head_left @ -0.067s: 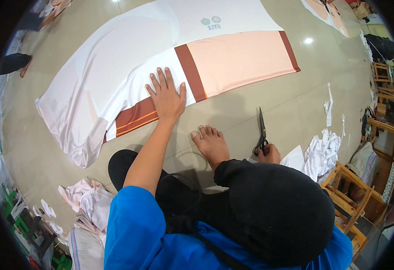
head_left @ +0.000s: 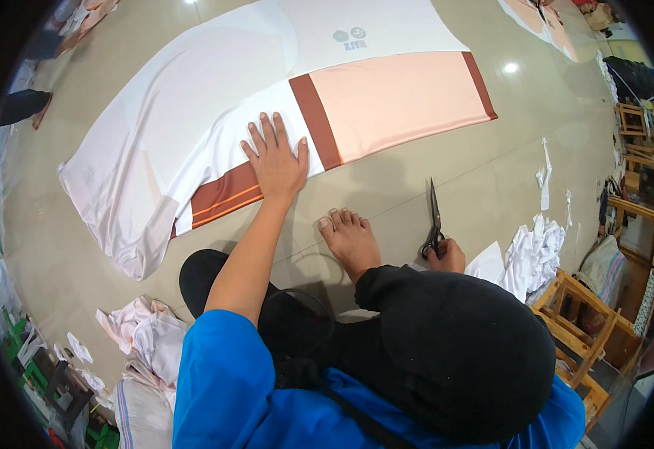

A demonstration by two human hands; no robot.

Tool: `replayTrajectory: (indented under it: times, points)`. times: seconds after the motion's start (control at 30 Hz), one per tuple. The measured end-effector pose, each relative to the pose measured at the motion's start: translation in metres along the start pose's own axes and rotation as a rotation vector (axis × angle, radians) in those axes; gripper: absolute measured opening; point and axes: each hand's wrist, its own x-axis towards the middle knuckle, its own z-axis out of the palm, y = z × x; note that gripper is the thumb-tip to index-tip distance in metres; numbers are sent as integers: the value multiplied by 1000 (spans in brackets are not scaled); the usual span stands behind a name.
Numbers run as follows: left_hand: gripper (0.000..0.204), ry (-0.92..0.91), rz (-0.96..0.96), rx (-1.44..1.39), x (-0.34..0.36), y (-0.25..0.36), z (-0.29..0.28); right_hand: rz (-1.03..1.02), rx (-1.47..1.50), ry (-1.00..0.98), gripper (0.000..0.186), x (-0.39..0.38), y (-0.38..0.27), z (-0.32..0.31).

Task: The person sits on the floor and cuts a large piece of white and peach-colored fabric using scissors. They fold the fabric, align the edges, and make precise cuts along the patterned border to separate sections.

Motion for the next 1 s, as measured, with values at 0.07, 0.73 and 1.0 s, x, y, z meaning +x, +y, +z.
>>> replayTrajectory:
  times: [0.07, 0.73, 1.0]
  points:
    - [85, -14, -7, -7, 1, -1, 1, -33, -108, -60, 37, 7, -8, -13]
    - [68, -158, 322, 88, 43, -13, 3, 109, 505, -396, 33, -7, -17, 1]
    - [72, -146, 209, 49, 53, -39, -1, 23, 807, -677, 30, -9, -94, 7]
